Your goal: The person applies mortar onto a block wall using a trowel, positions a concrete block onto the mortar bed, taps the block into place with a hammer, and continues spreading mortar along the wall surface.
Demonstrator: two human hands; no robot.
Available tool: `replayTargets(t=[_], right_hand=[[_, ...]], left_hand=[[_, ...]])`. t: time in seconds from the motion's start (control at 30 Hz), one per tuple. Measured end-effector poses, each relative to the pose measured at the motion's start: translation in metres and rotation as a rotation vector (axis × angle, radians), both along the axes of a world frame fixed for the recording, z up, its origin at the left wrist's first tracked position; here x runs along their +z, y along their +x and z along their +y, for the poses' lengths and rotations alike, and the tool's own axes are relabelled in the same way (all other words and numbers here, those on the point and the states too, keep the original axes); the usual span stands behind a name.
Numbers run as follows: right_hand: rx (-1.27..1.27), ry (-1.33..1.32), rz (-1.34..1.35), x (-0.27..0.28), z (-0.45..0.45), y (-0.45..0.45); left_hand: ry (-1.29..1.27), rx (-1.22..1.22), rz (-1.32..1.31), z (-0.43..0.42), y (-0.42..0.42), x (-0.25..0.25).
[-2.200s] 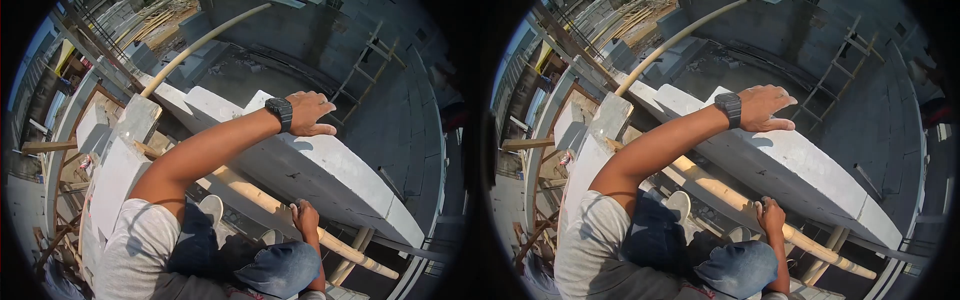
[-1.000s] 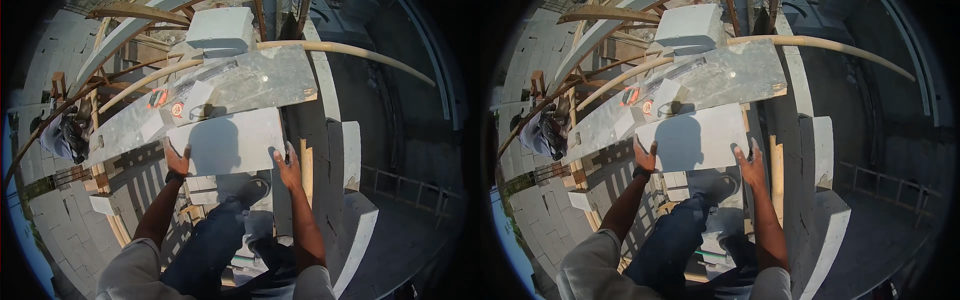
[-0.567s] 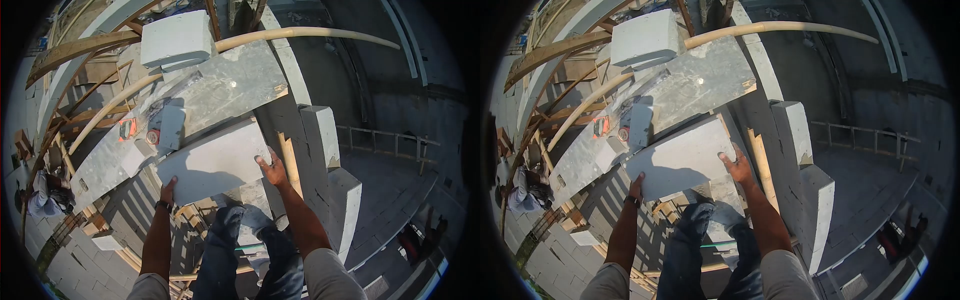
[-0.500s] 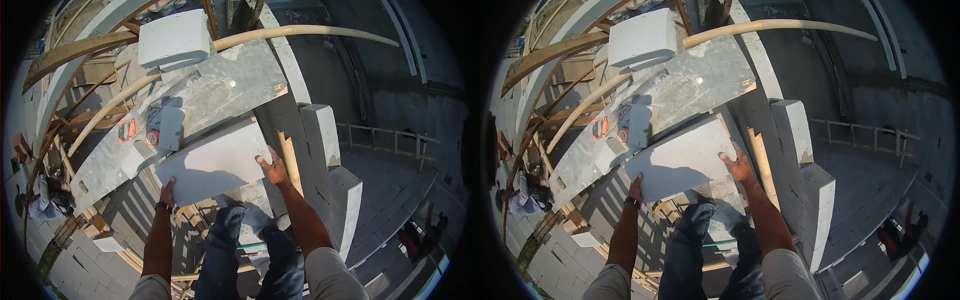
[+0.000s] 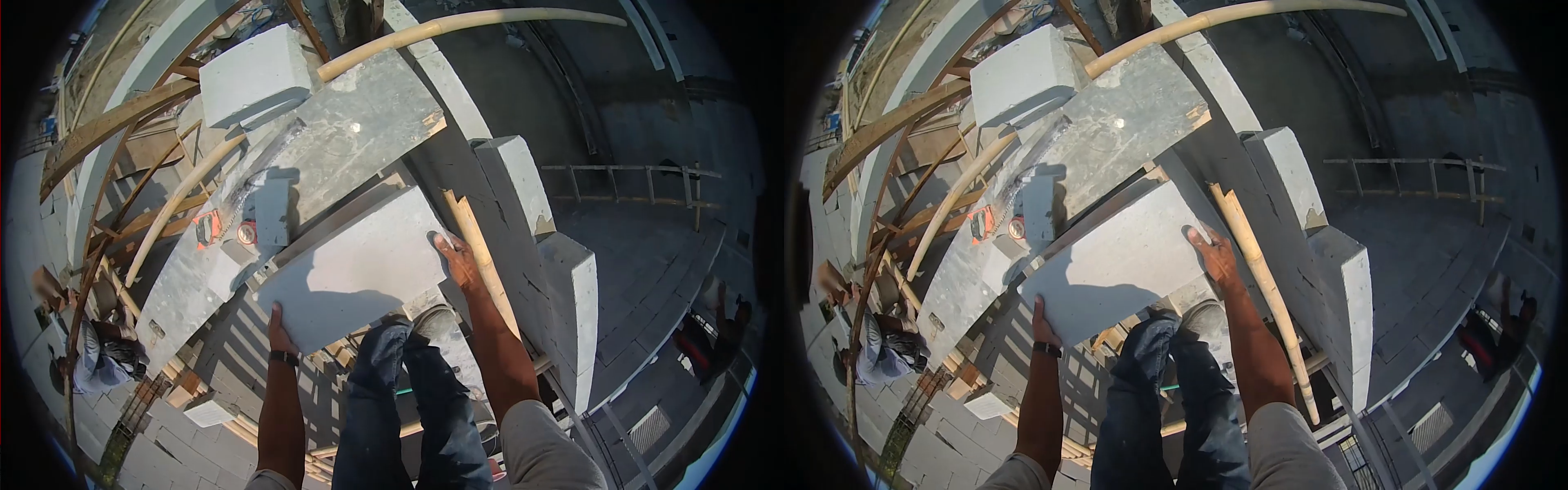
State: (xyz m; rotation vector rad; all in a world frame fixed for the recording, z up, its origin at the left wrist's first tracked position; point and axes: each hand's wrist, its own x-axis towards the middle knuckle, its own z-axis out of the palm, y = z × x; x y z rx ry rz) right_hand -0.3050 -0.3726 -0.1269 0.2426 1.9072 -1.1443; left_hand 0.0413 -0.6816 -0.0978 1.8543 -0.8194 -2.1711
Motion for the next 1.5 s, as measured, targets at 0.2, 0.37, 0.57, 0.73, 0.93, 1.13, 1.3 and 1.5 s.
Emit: replayTargets(t=[0.2,0.37,0.57,0.73,0.93,1.13,1.3,1.5], right_hand=[[0.008,0.198,0.042,0.111,0.083,-0.007],[0.142,0.436,-0.155,0.117,0.174,-0.022],[0.996,0.512,0.469,-0.007,0.296,-0.030],[0.963,0.593,0.289,-0.079,0.313,-0.043],[1.305,0.692,0.957,-0.124,0.336,-0.018],[0.847,0.914,0.366,-0.118,0.293,-0.026],[0.600,0.748,0.764,-0.011,0.183,0.002],[0.206,0.192,-0.113,-0.050,0.065,0.035]], left_hand=[[0.139,-0.111,-0.034,0.081,-0.022,0.074],[0.349,-0.098,-0.056,0.171,-0.024,0.057],[0.516,-0.291,-0.230,0.237,-0.045,-0.043],[0.512,-0.566,-0.224,0.254,-0.021,-0.180],[0.732,-0.366,-0.262,0.241,-0.048,-0.156],[0.603,-0.631,-0.430,0.219,-0.041,-0.117],[0.067,-0.590,-0.441,0.172,-0.025,-0.108],[-0.963,-0.927,-0.647,0.076,-0.039,-0.064]])
